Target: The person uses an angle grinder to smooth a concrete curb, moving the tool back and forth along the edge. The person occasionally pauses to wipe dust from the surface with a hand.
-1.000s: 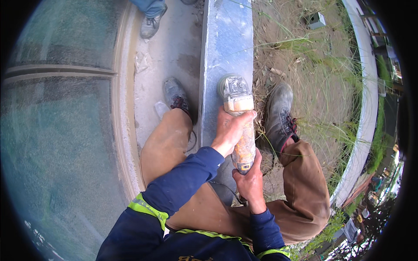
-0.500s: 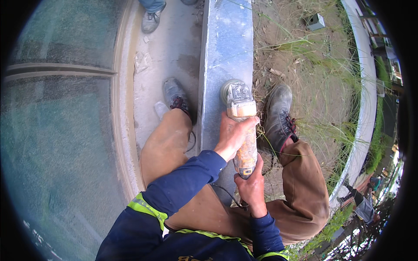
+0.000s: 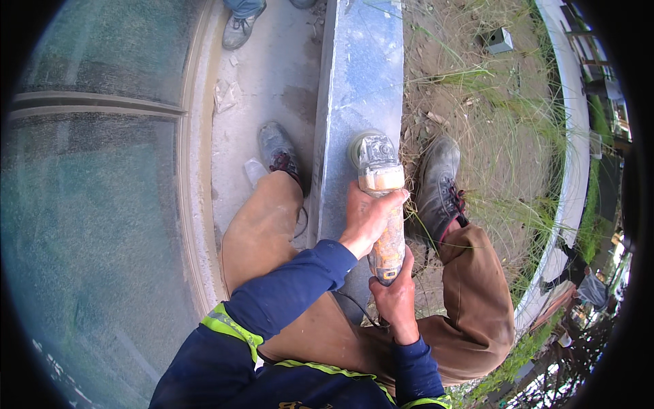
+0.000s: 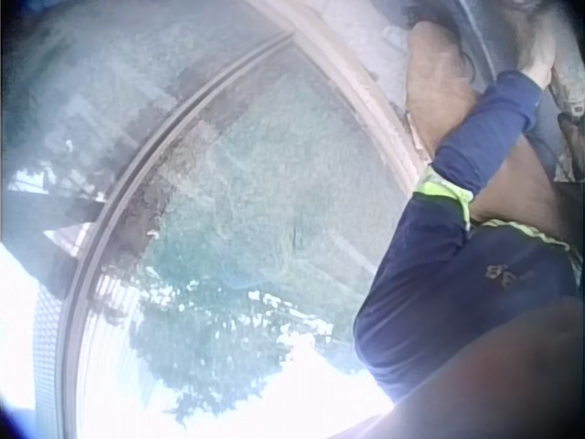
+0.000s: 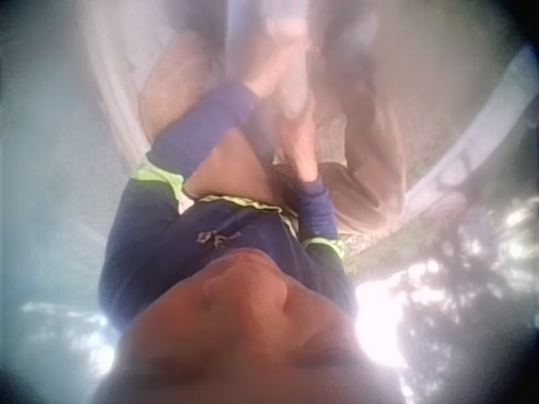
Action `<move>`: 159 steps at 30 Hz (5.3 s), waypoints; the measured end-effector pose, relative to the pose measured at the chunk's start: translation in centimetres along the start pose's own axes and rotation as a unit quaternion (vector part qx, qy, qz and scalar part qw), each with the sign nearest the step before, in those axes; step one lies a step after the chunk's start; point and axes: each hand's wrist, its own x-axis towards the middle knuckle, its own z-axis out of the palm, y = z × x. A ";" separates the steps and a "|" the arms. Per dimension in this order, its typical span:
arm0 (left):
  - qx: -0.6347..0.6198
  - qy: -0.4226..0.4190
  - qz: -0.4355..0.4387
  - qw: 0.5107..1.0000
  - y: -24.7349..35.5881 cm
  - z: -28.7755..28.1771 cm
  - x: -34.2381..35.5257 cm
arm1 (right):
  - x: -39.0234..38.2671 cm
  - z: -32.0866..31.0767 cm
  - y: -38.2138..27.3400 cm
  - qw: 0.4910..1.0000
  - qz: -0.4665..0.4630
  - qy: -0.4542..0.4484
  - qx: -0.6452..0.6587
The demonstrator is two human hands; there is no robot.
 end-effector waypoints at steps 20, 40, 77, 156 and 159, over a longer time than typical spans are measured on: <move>-0.017 0.020 -0.007 1.000 -1.6 0.7 -1.0 | -1.3 -0.4 1.5 1.000 -0.016 0.001 -0.003; 0.034 -0.002 -0.009 0.999 -1.4 0.8 1.1 | 0.6 -0.9 0.1 0.998 0.056 -0.017 0.029; 0.029 0.002 0.004 1.000 -1.9 2.5 1.5 | 1.8 -1.2 2.0 0.999 -0.031 0.012 0.033; -0.049 0.067 0.123 0.989 11.5 -5.7 -1.2 | 38.7 -7.0 -16.2 0.729 -0.389 0.366 -0.427; -0.068 0.055 0.128 0.988 11.9 -6.4 -1.1 | 25.8 1.1 -8.0 0.727 -0.622 -0.022 -0.291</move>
